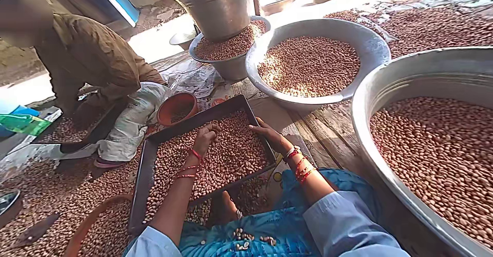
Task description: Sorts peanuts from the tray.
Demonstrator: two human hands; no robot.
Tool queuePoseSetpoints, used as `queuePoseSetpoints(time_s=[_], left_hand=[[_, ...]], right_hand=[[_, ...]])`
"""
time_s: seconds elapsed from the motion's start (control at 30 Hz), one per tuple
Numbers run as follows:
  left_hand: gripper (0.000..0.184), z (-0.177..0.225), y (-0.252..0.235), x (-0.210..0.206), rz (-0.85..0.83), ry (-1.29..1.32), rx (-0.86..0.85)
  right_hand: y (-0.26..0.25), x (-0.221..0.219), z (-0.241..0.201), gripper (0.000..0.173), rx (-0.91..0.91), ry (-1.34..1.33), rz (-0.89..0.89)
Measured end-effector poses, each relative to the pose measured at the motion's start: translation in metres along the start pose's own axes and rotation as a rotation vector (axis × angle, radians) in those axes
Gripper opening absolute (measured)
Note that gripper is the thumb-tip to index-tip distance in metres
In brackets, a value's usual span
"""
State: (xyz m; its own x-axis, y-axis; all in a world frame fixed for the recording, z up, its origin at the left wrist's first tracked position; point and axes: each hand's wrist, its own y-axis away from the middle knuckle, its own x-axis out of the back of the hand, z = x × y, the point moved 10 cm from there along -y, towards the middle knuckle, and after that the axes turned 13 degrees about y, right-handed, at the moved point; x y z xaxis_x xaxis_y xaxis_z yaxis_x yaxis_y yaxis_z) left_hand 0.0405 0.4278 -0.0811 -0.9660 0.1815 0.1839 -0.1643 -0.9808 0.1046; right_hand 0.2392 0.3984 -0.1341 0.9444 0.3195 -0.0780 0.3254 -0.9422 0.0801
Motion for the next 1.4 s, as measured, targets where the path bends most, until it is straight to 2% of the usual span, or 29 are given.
queuePoseSetpoints(time_s=[0.07,0.13,0.2,0.27,0.33,0.43,0.47,0.5,0.57,0.7,0.83,0.9,0.93,1.0,1.07,1.1,1.13,1.2,1.27,1.33,1.4], left_hand=[[0.017,0.006,-0.002,-0.018,-0.061,-0.293,0.005],[0.02,0.012,-0.002,-0.041,-0.109,-0.599,0.009],[0.027,0.014,0.0,-0.061,-0.15,-0.765,0.039],[0.029,0.011,-0.002,-0.069,-0.167,-0.818,0.061],[0.026,0.008,-0.005,-0.059,-0.147,-0.736,0.054],[0.012,0.007,-0.006,-0.013,-0.022,-0.201,-0.02],[0.019,0.008,-0.003,0.002,0.022,-0.102,-0.043],[0.024,0.01,0.003,0.012,0.034,-0.12,-0.045],[0.022,0.011,0.016,0.019,0.006,-0.409,-0.007],[0.026,-0.001,0.035,-0.003,-0.084,-0.876,0.193],[0.031,-0.015,0.037,-0.015,-0.114,-1.029,0.286],[0.028,-0.011,0.038,-0.014,-0.128,-0.991,0.274],[0.026,-0.008,0.043,-0.014,-0.186,-0.896,0.238],[0.015,0.001,0.064,-0.017,-0.464,-0.489,0.139],[0.019,0.013,0.091,-0.019,-0.74,-0.059,0.165],[0.022,0.021,0.094,-0.01,-0.737,-0.004,0.159],[0.025,0.027,0.089,0.005,-0.624,-0.071,0.142],[0.028,0.034,0.065,0.042,-0.297,-0.492,0.147],[0.035,0.027,0.042,0.066,-0.072,-0.904,0.242],[0.042,0.005,0.029,0.061,-0.045,-1.124,0.339],[0.05,-0.013,0.032,0.024,-0.124,-1.199,0.383]], right_hand=[[-0.001,0.0,0.001,0.066,0.002,0.004,0.0],[-0.003,0.0,0.001,0.065,0.007,-0.004,-0.007],[-0.003,0.0,0.001,0.065,0.016,-0.003,-0.018],[-0.002,0.001,0.001,0.065,0.015,-0.003,-0.024],[-0.001,0.001,0.002,0.067,0.015,-0.006,-0.034],[-0.002,0.0,0.002,0.069,0.021,-0.003,-0.042],[-0.003,0.001,0.002,0.068,0.025,-0.002,-0.042],[-0.003,0.002,0.002,0.068,0.025,-0.001,-0.043],[-0.003,0.001,0.002,0.068,0.018,0.006,-0.043],[-0.004,0.001,0.004,0.07,0.0,0.002,-0.042],[0.0,-0.001,0.004,0.068,-0.006,-0.011,-0.027],[0.002,-0.001,0.003,0.069,-0.001,-0.005,-0.018],[0.003,-0.001,0.003,0.069,-0.001,-0.004,-0.017],[0.003,0.0,0.003,0.069,-0.002,-0.004,-0.013],[0.002,0.0,0.002,0.068,-0.006,-0.001,-0.007],[0.001,0.001,0.002,0.068,0.0,0.003,-0.005],[0.0,0.001,0.001,0.067,0.009,0.001,-0.005],[0.0,0.001,0.0,0.067,0.012,0.009,0.005],[0.0,0.0,0.001,0.068,0.01,0.01,0.0],[0.0,0.0,0.001,0.067,0.012,0.012,-0.002],[0.0,0.0,0.002,0.067,0.018,0.008,-0.005]])
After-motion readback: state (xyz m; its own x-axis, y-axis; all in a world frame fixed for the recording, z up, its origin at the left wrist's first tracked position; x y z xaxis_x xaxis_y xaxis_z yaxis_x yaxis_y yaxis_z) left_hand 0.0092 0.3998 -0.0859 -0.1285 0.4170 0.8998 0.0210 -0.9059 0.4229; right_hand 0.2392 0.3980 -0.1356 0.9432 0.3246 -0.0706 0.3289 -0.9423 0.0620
